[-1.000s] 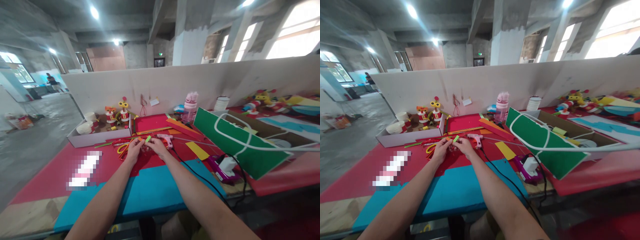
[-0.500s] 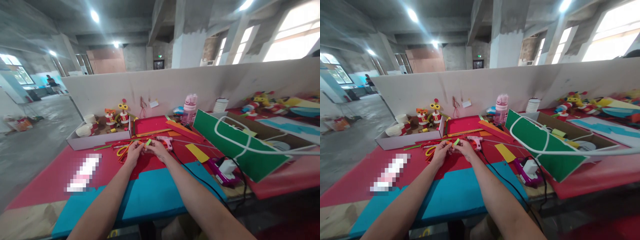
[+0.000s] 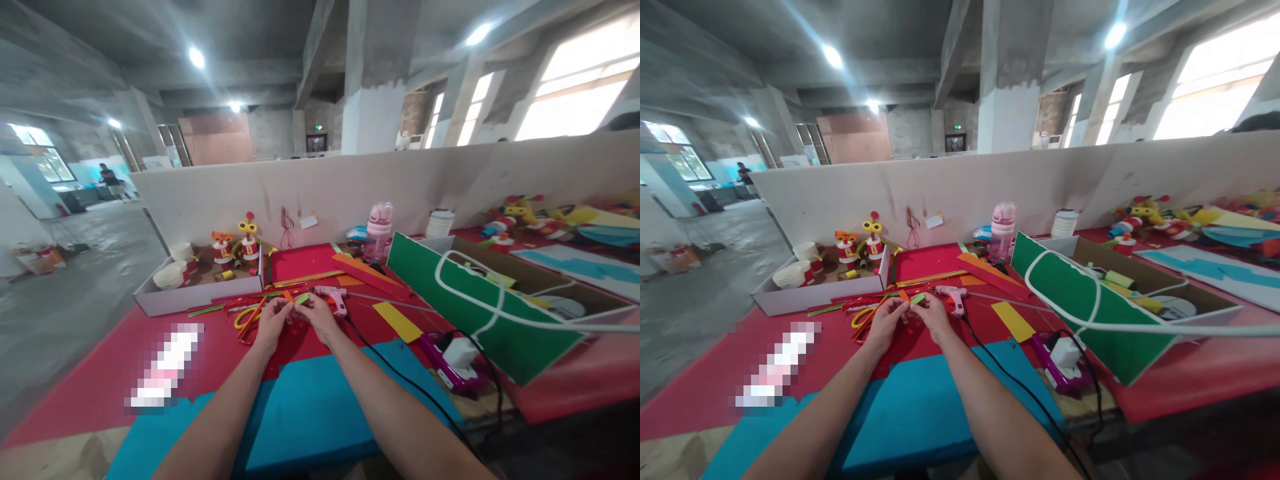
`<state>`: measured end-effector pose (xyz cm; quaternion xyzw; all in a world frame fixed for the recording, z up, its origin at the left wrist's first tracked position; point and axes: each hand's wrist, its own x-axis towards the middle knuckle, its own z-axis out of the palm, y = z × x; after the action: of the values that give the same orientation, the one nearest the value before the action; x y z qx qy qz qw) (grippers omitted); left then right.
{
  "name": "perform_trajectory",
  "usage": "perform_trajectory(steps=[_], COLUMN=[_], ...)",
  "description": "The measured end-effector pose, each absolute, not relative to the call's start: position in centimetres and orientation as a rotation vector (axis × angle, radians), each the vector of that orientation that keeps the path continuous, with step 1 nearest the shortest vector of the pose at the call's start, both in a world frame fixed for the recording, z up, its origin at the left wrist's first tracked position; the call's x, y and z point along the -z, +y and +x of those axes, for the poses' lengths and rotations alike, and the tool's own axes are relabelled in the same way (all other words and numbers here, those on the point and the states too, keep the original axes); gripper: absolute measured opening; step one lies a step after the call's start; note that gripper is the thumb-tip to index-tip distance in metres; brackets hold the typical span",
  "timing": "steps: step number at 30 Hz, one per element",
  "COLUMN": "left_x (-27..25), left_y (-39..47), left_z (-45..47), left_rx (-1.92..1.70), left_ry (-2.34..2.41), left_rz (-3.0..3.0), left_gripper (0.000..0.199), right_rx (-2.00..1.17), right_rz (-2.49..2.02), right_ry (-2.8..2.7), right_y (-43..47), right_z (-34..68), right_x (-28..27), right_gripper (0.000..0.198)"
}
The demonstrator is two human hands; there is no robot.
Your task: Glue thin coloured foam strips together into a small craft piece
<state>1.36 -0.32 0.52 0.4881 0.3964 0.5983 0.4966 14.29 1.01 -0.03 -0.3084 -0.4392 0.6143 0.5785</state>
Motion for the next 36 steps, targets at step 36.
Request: perform_trajectory(steps=[36], left_x=[-0.4], left_y=[-0.5], left_z=[2.1], left_rx=[-1.515], left_ry=[0.949], left_rz=[1.051], left_gripper=[0.030], right_rx=[-1.062], right_rz=[-0.887], right_ry=[-1.066], right_y=[1.0], right_z=[12.4], right_x=[0.7], right_gripper=[0.018])
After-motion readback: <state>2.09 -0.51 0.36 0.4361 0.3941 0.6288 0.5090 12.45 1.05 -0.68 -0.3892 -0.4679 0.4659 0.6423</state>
